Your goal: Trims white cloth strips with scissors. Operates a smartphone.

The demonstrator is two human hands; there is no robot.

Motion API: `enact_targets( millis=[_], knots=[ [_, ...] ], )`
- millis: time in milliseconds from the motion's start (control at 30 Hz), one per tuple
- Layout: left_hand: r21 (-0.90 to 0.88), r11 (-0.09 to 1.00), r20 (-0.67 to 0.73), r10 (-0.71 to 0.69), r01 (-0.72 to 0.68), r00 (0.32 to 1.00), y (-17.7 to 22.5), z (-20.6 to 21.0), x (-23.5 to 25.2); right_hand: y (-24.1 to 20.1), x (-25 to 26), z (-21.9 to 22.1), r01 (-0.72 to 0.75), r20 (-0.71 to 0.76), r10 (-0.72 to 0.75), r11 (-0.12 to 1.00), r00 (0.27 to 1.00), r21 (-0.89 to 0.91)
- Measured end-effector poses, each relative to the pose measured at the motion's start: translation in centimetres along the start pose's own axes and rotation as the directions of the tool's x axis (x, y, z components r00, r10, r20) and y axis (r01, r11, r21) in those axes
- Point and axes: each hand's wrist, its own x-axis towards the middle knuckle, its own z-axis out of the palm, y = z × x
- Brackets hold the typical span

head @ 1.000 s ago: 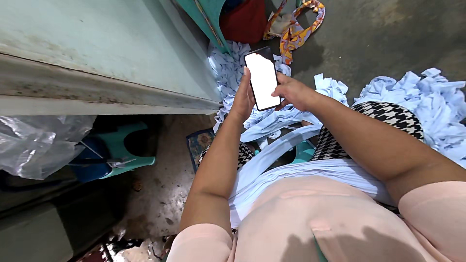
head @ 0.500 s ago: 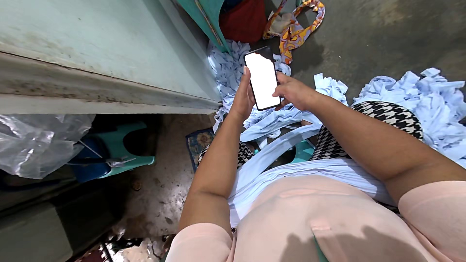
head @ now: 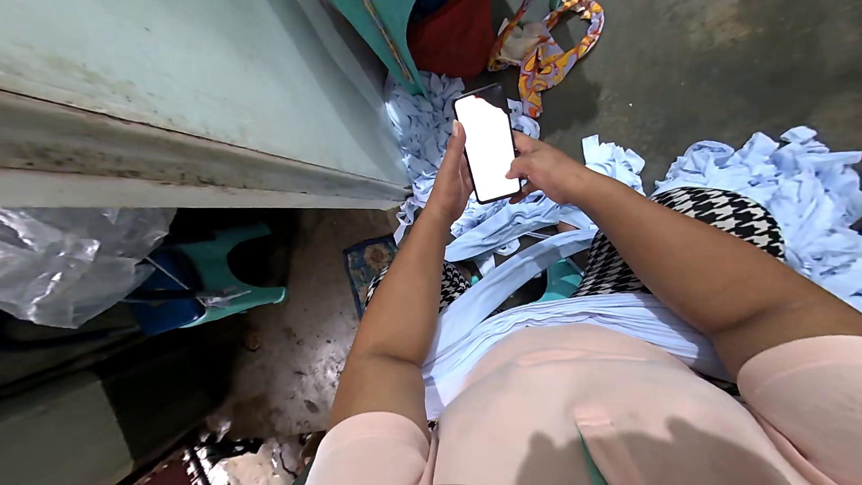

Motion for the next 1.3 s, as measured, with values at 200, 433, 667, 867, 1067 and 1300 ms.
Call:
enact_targets(
  millis=[200,433,667,867,1067,1300],
  knots=[
    [0.009,1.000,-0.002,0.016,-0.016,1.000,-0.13,-0.04,0.04,0.15,0.07,-0.04,0.008,0.004,-0.008,1.000,1.000,-0.002],
    [0.008,1.000,0.005,0.006,-0.006,1.000,0.09,0.04,-0.11,0.21,0.16,-0.09,0.016,0.013,-0.016,1.000,1.000,0.002],
    [0.006,1.000,0.007,0.005,-0.005,1.000,0.10,0.00,-0.11,0.20,0.27,-0.07,0.008,0.007,-0.008,1.000,1.000,0.008],
    [0.016,1.000,-0.010,-0.001,0.001,1.000,0.14,0.11,-0.14,0.27,0.18,-0.06,0.016,0.009,-0.016,1.000,1.000,0.008],
    [0.021,1.000,-0.010,0.020,-0.020,1.000,0.01,0.05,-0.12,0.26,0.17,-0.13,0.020,0.012,-0.020,1.000,1.000,0.004],
    [0.014,1.000,0.004,0.019,-0.019,1.000,0.17,0.11,-0.14,0.28,0.26,-0.11,0.017,0.007,-0.017,1.000,1.000,-0.006]
  ],
)
